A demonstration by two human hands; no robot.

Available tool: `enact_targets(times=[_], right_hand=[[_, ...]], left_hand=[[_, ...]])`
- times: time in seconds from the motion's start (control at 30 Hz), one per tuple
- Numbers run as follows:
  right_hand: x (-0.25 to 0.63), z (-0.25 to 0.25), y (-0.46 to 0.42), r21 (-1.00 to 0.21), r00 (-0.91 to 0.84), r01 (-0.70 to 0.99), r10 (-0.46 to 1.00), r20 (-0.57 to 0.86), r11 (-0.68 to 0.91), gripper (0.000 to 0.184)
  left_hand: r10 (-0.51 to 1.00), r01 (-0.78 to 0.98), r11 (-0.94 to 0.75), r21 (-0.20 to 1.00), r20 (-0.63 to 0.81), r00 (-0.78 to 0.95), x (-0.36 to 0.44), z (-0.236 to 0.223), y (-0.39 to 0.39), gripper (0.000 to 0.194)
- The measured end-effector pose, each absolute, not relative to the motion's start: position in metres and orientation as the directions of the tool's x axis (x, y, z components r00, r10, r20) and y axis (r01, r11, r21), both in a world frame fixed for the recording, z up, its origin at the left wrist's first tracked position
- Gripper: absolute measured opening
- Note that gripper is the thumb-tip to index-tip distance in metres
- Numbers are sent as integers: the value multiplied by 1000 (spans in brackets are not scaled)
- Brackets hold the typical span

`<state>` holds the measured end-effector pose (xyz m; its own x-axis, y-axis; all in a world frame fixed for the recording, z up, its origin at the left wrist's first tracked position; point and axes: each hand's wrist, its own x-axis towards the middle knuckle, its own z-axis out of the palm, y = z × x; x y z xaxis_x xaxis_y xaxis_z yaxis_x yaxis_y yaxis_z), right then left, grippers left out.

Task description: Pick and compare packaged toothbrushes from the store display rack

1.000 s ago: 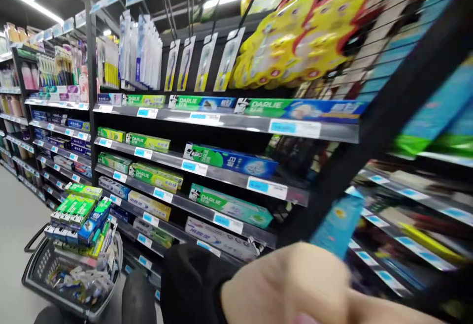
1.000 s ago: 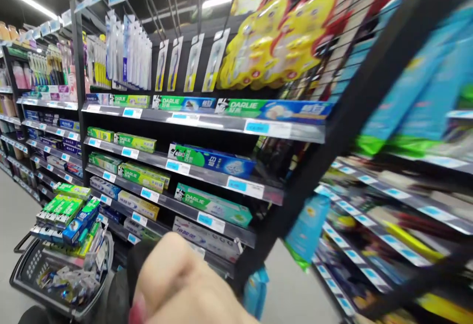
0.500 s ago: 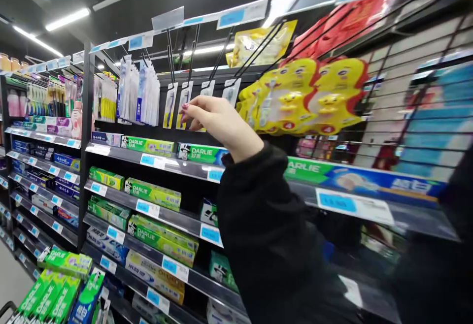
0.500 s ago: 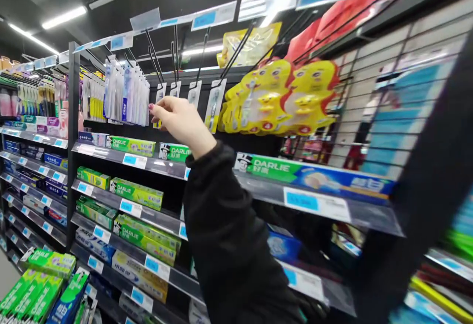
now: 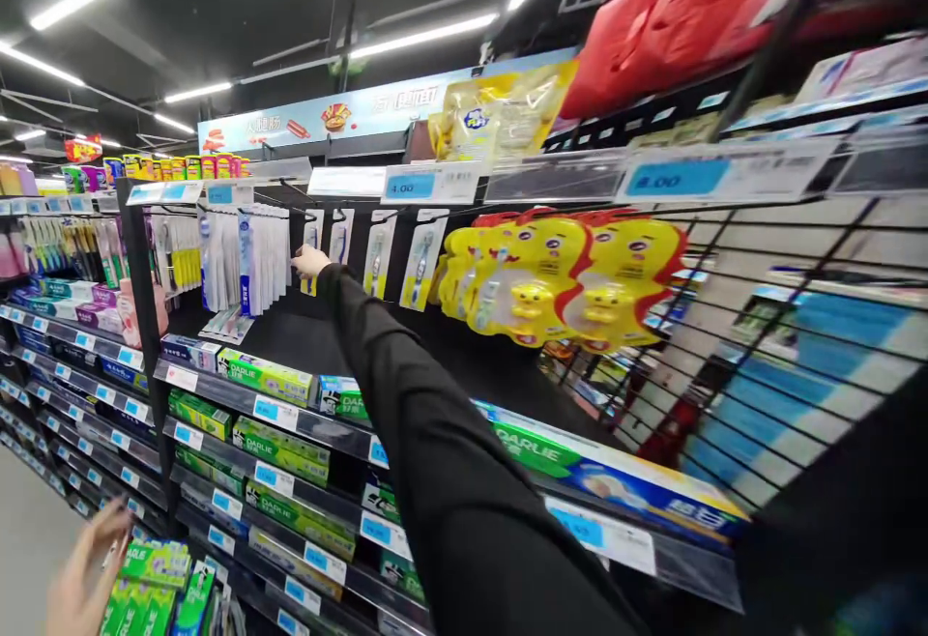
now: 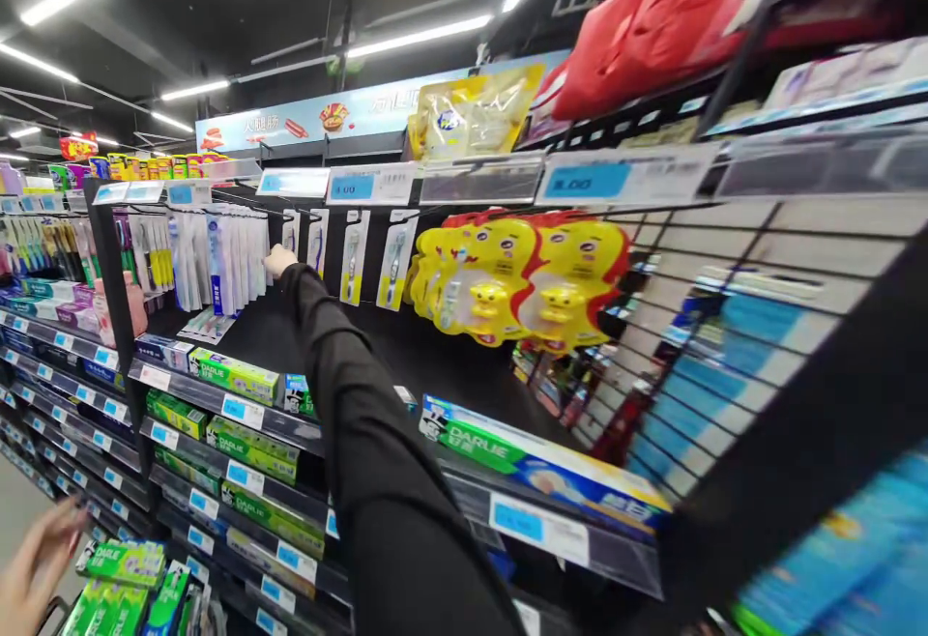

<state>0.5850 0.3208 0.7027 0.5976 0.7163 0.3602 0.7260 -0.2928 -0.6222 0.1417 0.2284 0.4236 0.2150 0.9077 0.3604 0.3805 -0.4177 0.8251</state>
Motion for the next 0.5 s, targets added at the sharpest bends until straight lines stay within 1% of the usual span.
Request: enact_targets(times=[0.07,0.1,0.13,0.2,0.27,0.37,0.43,0.5], right_hand=[[595,695,345,-665,625,699,678,388,-264,22],[600,692,355,-684,635,687,660,401,-246,23],[605,689,364,-702,643,676,647,411,-225,24],[615,685,380,-736,646,654,634,425,-174,25],[623,683,394,-766,639,633,633,436,-112,25],[635,678,412,-805,612,593,646,456,7,22],[643,674,424,-830,579,548,668,468,106,20],[650,670,436,-850,528,476,699,482,226,22]], left_hand=[[818,233,-554,799,471,329,188,483,261,46],[765,169,-619,767,538,354,216,512,279,49],[714,116,-673,730,602,356,245,540,296,54],[666,104,-729,676,667,333,302,583,325,66],[643,220,-766,604,714,276,351,610,344,72],[656,414,-734,538,719,229,398,626,356,80],[667,474,-710,521,713,216,415,628,358,81],[663,495,-706,507,719,210,425,629,359,80]])
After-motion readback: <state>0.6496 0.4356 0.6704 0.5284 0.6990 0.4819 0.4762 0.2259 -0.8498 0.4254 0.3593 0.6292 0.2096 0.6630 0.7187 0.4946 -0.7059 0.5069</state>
